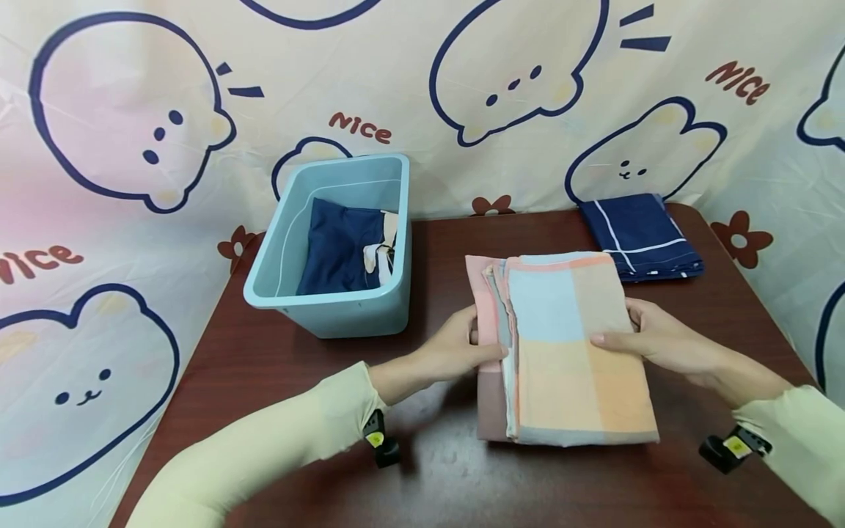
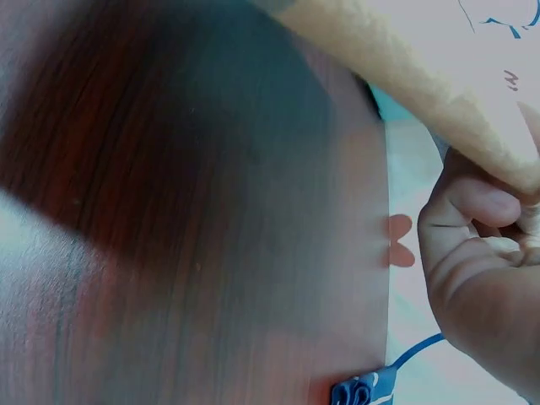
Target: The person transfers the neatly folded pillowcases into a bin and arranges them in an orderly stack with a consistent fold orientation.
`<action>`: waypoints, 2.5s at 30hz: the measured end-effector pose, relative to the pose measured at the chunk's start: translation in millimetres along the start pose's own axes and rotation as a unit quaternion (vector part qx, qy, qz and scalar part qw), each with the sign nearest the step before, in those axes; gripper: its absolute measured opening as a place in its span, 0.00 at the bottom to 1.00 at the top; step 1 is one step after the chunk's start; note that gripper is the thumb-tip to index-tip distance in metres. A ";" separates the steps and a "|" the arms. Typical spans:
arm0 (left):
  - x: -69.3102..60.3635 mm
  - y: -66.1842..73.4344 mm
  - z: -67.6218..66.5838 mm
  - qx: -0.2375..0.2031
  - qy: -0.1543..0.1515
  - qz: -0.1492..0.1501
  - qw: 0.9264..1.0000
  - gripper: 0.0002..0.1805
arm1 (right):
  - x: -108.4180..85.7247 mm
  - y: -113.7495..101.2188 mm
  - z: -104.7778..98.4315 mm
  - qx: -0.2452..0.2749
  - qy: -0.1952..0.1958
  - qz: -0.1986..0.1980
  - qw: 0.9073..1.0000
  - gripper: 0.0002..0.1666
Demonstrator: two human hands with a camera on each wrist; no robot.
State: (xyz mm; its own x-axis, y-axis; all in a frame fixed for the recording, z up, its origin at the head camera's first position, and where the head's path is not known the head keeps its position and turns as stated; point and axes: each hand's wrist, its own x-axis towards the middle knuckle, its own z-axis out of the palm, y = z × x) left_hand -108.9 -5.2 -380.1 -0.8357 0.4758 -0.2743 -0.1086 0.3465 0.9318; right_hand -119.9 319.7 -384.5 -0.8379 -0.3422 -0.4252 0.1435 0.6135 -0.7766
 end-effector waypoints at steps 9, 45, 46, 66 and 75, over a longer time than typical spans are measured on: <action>-6.1 6.1 -12.7 0.003 0.001 0.010 1.000 0.36 | 2.1 -13.2 2.0 0.001 0.007 -0.010 1.000 0.40; -32.8 26.3 -64.2 -0.018 0.005 0.045 0.999 0.35 | 10.7 -63.3 16.6 0.054 0.011 -0.061 0.997 0.32; -33.3 26.6 -65.2 -0.018 0.006 0.043 0.999 0.35 | 11.3 -64.8 16.9 0.055 0.011 -0.061 0.997 0.32; -39.1 37.5 -92.3 0.010 0.033 0.030 0.999 0.38 | 18.6 -93.6 20.9 0.093 0.002 -0.090 0.992 0.31; -45.4 40.6 -109.5 -0.003 0.023 0.041 0.999 0.41 | 24.6 -105.0 23.6 0.110 -0.006 -0.088 0.990 0.35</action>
State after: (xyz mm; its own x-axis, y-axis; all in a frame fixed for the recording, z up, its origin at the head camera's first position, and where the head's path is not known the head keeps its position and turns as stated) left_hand -134.4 -101.2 -303.8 -0.8659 0.4647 -0.1850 -0.0409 0.3028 0.9522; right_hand -143.1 230.1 -324.5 -0.8542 -0.4385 -0.2793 0.1092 0.3739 -0.9210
